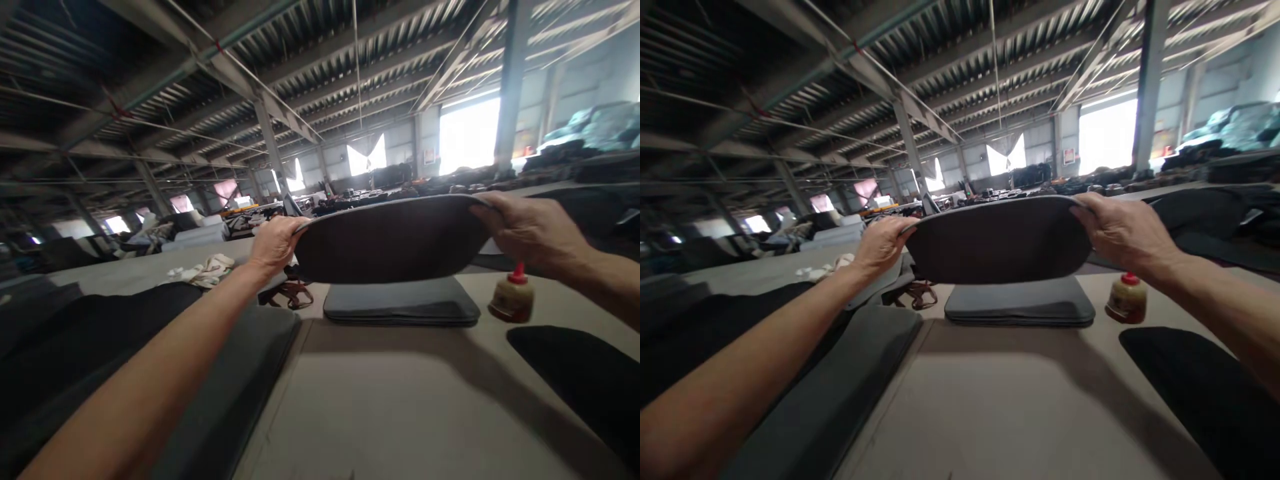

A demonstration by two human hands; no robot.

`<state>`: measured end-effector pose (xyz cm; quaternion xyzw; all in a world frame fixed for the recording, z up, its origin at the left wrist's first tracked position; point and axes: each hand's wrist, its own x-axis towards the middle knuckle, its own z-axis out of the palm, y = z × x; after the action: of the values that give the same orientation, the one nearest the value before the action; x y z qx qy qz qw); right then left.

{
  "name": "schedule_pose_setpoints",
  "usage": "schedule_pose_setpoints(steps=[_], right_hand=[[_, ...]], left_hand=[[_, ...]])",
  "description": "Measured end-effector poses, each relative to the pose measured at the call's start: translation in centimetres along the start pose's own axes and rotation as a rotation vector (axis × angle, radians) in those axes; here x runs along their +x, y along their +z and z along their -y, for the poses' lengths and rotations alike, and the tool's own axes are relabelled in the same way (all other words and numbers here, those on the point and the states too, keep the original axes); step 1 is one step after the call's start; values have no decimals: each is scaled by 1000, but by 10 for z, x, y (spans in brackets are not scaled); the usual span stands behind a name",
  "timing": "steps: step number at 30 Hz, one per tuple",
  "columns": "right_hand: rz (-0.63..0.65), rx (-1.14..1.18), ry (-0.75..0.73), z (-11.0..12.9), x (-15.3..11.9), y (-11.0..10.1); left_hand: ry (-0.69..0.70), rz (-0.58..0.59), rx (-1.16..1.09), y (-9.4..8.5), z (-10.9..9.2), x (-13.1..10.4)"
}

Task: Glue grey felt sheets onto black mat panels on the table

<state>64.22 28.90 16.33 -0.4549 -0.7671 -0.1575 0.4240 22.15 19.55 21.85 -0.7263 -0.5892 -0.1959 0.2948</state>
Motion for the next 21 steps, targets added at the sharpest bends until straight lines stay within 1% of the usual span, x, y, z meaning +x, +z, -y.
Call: schedule_pose_setpoints(steps=[2,4,6,8,10,11,12,14,18,21], right_hand=[[-88,-89,-113,-8,-9,17],[-112,-75,-174,-21,-26,44],[-27,-86,-203,-38,-50,79],[119,-100,-240,-52,-78,117],[275,-110,-281,-62,-106,149],[322,-115,-284,-65,-118,161],[357,-119,-283,-67,-128,170],[400,-120,-274,-68,-141,179],[462,-100,-262,-68,-143,174],[488,-85,-234,-70,-140,169]], left_hand=[[-5,-15,-21,27,1,1],[-17,24,-44,66,-1,-10],[-22,115,-76,113,-7,-30],[-43,218,-115,159,-17,-55],[-74,302,-154,196,-27,-79],[-86,329,-176,210,-30,-89],[-99,346,-197,220,-31,-97],[-114,367,-243,232,-30,-107],[-124,391,-337,238,-24,-107],[-145,391,-409,242,-25,-103]])
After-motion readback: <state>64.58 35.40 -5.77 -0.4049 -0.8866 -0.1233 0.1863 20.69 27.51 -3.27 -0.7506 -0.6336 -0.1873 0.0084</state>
